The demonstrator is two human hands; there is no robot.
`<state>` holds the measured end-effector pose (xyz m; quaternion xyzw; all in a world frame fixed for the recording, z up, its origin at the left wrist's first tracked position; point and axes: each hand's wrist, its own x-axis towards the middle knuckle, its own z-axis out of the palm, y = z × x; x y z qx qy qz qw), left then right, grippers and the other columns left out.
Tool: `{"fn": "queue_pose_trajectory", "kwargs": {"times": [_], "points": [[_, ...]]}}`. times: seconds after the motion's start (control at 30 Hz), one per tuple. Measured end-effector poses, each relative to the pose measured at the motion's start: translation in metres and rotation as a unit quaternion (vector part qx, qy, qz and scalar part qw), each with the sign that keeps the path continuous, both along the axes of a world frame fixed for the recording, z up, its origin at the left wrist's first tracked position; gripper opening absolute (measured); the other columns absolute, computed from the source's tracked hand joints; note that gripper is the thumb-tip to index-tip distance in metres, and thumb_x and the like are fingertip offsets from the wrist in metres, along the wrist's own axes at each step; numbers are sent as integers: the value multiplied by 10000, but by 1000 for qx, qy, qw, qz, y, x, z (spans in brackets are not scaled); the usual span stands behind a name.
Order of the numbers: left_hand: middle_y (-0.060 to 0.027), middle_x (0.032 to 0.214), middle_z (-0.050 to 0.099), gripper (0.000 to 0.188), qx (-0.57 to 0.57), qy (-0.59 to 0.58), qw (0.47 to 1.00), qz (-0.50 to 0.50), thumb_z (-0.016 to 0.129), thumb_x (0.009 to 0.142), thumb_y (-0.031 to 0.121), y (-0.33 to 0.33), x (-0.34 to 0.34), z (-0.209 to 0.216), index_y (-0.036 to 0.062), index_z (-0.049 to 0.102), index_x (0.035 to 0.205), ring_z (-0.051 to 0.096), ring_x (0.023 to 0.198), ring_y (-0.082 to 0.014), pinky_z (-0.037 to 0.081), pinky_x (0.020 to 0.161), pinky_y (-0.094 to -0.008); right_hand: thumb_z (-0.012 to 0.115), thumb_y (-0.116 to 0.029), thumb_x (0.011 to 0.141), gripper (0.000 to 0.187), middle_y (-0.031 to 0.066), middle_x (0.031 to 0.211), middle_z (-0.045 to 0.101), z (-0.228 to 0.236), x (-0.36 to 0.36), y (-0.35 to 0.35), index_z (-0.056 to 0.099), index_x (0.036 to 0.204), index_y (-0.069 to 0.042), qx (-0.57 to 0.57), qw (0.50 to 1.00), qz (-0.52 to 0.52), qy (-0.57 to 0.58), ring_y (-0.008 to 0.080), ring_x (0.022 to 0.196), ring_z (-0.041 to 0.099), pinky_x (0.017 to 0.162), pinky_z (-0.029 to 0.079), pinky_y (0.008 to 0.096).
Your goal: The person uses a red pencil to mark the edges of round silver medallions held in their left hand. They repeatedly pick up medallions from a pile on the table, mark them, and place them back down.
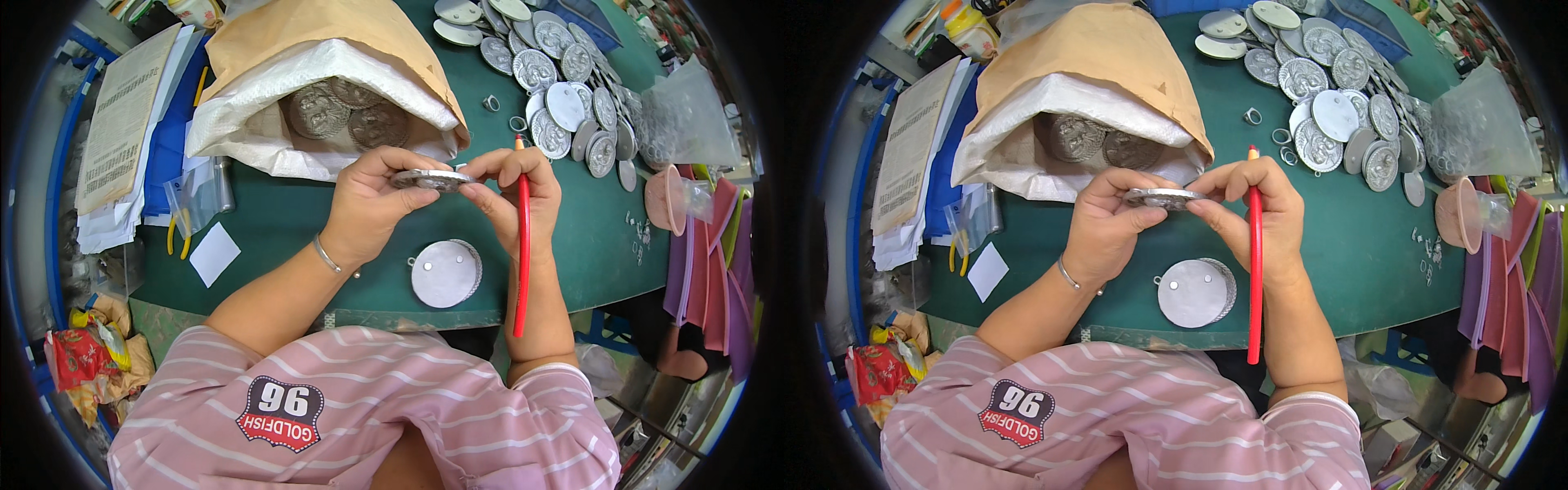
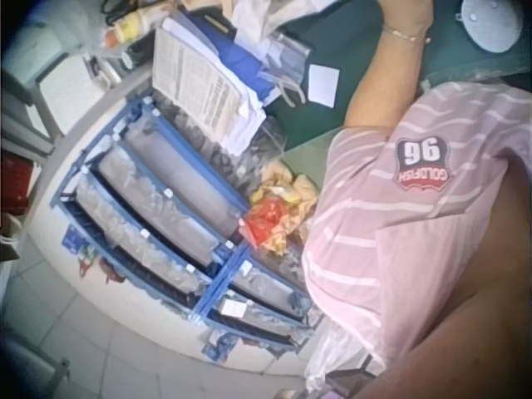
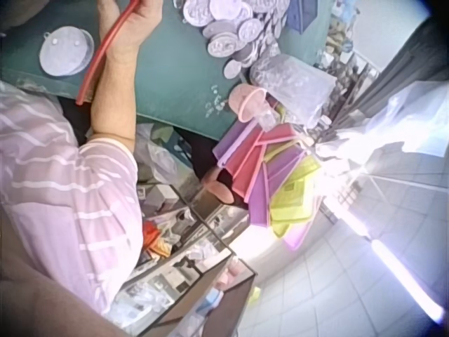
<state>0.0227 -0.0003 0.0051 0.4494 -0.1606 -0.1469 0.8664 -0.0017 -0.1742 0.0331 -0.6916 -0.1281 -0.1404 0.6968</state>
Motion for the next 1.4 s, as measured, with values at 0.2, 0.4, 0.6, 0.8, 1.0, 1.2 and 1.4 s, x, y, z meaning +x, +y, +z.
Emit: {"fn": "queue_pose_trajectory", "kwargs": {"times": [0.2, 0.4, 0.6, 0.8, 1.0, 1.2, 1.4], "points": [[-101, 978, 614, 262, -19, 21, 1000, 3, 621, 760, -79, -3, -2, 1, -6, 545, 1000, 587, 915, -155, 485, 831, -277, 665, 74, 732, 296, 122, 769, 614, 2, -1, 2, 400, 760, -55, 47, 999, -7, 26, 136, 700, 572, 650, 475, 251], [-114, 1067, 578, 325, -89, 237, 961, -113, 577, 831, 14, -5, -5, 8, 5, 459, 1134, 581, 975, -197, 472, 880, -324, 593, 4, 825, 196, 115, 765, 609, -2, 4, -4, 408, 796, -52, 119, 991, 9, 58, 116, 622, 557, 559, 467, 225], [-97, 1063, 591, 271, -129, 298, 932, -161, 488, 904, 109, 1, 5, -1, -47, 502, 1126, 584, 971, -157, 472, 869, -287, 601, 51, 794, 242, 148, 859, 634, 0, 5, -4, 396, 815, -74, 79, 996, -26, 35, 107, 725, 564, 618, 447, 208], [-117, 1075, 593, 292, -133, 307, 930, -155, 480, 911, 129, 3, 3, -1, -53, 501, 1139, 588, 975, -175, 470, 879, -300, 698, 29, 710, 354, 151, 916, 639, 1, 4, -5, 381, 809, -93, -56, 996, 9, -70, 167, 854, 565, 768, 432, 287], [-99, 1042, 590, 243, -173, 320, 917, -165, 492, 905, 100, 3, 3, 6, -32, 509, 1108, 592, 943, -157, 502, 819, -273, 678, -168, 774, 285, 148, 932, 630, 1, 3, 5, 451, 900, -52, -102, 986, 6, -134, 199, 888, 551, 821, 413, 330], [-97, 1006, 603, 231, -170, 347, 908, -159, 486, 911, 111, 2, 5, 3, -36, 519, 1086, 613, 880, -149, 521, 736, -231, 461, -251, 900, 363, 133, 833, 558, 2, -18, 1, 465, 1092, 58, -111, 983, -97, -109, 162, 663, 487, 658, 423, 290], [-90, 1001, 600, 248, -168, 336, 911, -170, 475, 916, 114, 3, 4, 0, -26, 514, 1117, 610, 874, -144, 519, 751, -239, 565, 58, 791, 126, 70, 574, 508, -1, -20, 17, 458, 762, -1, -84, 978, -68, -181, 130, 458, 423, 459, 354, 260]]}}
